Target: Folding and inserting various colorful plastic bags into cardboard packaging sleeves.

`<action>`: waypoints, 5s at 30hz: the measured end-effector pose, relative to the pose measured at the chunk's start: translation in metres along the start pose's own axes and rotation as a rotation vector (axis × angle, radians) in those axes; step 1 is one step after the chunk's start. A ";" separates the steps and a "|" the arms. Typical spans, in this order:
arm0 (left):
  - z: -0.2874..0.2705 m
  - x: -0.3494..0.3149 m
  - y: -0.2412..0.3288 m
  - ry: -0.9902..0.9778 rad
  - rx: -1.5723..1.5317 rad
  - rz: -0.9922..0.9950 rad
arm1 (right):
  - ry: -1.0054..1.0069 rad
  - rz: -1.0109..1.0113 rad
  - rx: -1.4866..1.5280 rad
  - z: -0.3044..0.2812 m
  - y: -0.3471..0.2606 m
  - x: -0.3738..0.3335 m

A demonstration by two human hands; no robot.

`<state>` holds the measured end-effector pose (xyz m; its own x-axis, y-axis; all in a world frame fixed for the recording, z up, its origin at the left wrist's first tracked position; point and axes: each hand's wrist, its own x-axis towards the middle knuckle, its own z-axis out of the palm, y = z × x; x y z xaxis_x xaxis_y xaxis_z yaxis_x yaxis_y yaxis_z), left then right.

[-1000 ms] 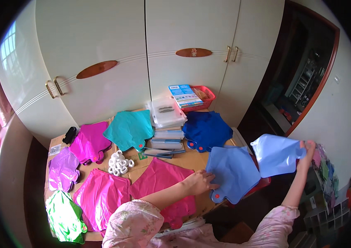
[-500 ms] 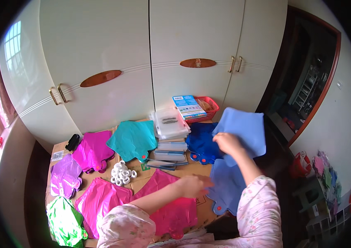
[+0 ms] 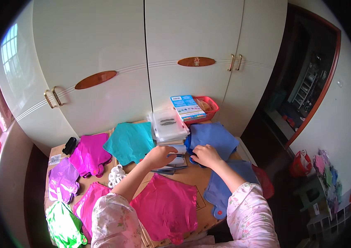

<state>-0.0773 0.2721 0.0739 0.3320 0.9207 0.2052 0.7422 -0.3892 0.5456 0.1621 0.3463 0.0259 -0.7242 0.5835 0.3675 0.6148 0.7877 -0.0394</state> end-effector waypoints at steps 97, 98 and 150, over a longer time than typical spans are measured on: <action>-0.038 -0.143 -0.165 0.134 0.420 -0.268 | -0.110 0.437 1.020 0.113 -0.155 0.185; -0.041 -0.141 -0.168 0.091 0.439 -0.225 | -0.010 0.462 1.082 0.112 -0.145 0.189; -0.127 -0.310 -0.182 0.395 0.295 -0.695 | -0.123 0.095 0.954 0.139 -0.382 0.239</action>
<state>-0.3894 0.0615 0.0143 -0.4420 0.8744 0.2001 0.8417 0.3272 0.4295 -0.2888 0.2123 -0.0004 -0.7458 0.6267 0.2260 0.1993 0.5336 -0.8219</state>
